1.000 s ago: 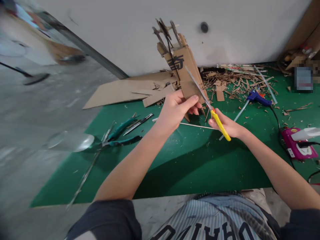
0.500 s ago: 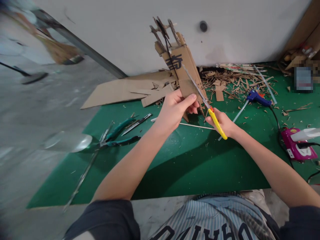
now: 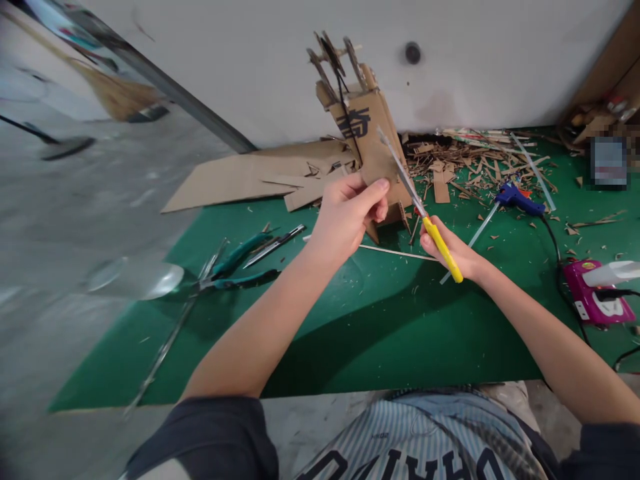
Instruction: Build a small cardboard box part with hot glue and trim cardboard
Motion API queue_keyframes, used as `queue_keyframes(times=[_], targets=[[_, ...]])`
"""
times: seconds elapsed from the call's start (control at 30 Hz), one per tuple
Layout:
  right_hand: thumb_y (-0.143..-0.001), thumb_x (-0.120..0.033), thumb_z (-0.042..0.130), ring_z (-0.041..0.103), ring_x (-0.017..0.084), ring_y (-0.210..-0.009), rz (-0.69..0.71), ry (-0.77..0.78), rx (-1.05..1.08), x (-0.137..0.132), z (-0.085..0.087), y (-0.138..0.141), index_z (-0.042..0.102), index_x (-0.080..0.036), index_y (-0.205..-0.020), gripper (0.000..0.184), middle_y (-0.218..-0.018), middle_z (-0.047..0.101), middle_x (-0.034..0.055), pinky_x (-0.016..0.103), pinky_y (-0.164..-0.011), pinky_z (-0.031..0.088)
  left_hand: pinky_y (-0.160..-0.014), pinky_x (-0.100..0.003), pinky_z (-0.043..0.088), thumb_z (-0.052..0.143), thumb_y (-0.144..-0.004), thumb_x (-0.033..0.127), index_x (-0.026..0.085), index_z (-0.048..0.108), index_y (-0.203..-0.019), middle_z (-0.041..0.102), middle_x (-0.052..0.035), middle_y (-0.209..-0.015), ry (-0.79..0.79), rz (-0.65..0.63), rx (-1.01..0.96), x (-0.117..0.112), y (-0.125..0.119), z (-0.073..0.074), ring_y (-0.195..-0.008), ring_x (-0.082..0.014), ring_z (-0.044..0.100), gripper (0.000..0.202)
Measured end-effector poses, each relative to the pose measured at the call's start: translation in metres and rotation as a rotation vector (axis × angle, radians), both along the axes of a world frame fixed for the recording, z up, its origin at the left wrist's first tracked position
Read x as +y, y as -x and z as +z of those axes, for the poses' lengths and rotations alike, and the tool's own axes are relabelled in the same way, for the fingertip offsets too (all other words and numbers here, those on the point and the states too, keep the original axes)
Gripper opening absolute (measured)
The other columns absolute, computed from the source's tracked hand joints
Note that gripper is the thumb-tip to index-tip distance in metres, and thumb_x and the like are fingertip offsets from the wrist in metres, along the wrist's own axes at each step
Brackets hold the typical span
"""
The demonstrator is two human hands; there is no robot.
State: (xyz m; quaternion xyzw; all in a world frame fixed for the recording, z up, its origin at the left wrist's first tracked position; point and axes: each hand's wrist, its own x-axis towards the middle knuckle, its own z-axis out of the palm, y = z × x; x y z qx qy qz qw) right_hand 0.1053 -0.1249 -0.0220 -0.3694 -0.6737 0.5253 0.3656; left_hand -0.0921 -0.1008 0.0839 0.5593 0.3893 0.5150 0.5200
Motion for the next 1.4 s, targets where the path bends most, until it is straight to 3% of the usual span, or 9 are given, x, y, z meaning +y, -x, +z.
queue_keyframes(times=[0.2,0.53,0.77,1.07,1.27,1.4], targets=[[-0.087,-0.080,0.051,0.031,0.012,-0.063,0.021,0.033,0.067,-0.005,0.006,0.002,0.045,-0.025,-0.105,0.058,-0.085,0.040,-0.0023,0.031,-0.058,0.035,-0.048,-0.018,0.041,0.070,-0.090,0.025,0.016,0.060,-0.064,0.059,0.0028,-0.059,0.010,-0.002,-0.009,-0.004,-0.004,0.000,-0.047,-0.0038,0.052,0.029],[-0.081,-0.087,0.050,0.034,0.012,-0.067,0.010,-0.006,-0.034,-0.009,0.025,0.005,0.045,-0.024,-0.105,0.068,-0.083,0.042,-0.0027,0.031,-0.062,0.037,-0.046,-0.016,0.042,0.070,-0.091,0.024,0.016,0.059,-0.064,0.059,0.0040,-0.057,0.018,0.007,-0.064,-0.003,-0.002,0.002,-0.046,-0.0034,0.053,0.030],[-0.087,-0.080,0.049,0.039,0.012,-0.068,-0.090,-0.054,-0.068,-0.006,0.018,0.008,0.046,-0.022,-0.096,0.059,-0.080,0.046,-0.0022,0.030,-0.060,0.034,-0.046,-0.015,0.042,0.064,-0.094,0.017,0.016,0.057,-0.065,0.057,0.0054,-0.056,0.021,0.012,-0.035,-0.005,-0.003,0.003,-0.046,-0.0025,0.051,0.030],[-0.081,-0.080,0.053,0.040,0.012,-0.061,-0.180,-0.090,-0.194,-0.001,0.021,0.014,0.040,-0.024,-0.081,0.057,-0.071,0.046,-0.0032,0.032,-0.060,0.032,-0.047,-0.017,0.041,0.061,-0.095,0.017,0.017,0.055,-0.065,0.055,0.0051,-0.056,0.031,0.035,-0.056,-0.005,-0.005,0.002,-0.046,-0.0035,0.049,0.031],[-0.077,-0.074,0.065,0.034,0.010,-0.059,-0.237,-0.044,-0.125,-0.001,0.021,0.021,0.042,-0.024,-0.078,0.055,-0.067,0.038,-0.0064,0.030,-0.057,0.030,-0.049,-0.018,0.041,0.061,-0.096,0.022,0.018,0.053,-0.064,0.054,0.0044,-0.055,0.019,0.028,0.004,-0.001,-0.002,0.001,-0.047,-0.0040,0.049,0.033],[-0.078,-0.073,0.067,0.032,0.009,-0.059,-0.202,-0.029,-0.045,-0.005,0.023,0.021,0.042,-0.024,-0.079,0.055,-0.068,0.037,-0.0067,0.029,-0.054,0.030,-0.048,-0.018,0.040,0.060,-0.096,0.020,0.018,0.053,-0.064,0.052,0.0046,-0.054,0.015,0.033,0.050,0.000,-0.001,0.000,-0.047,-0.0040,0.049,0.033]])
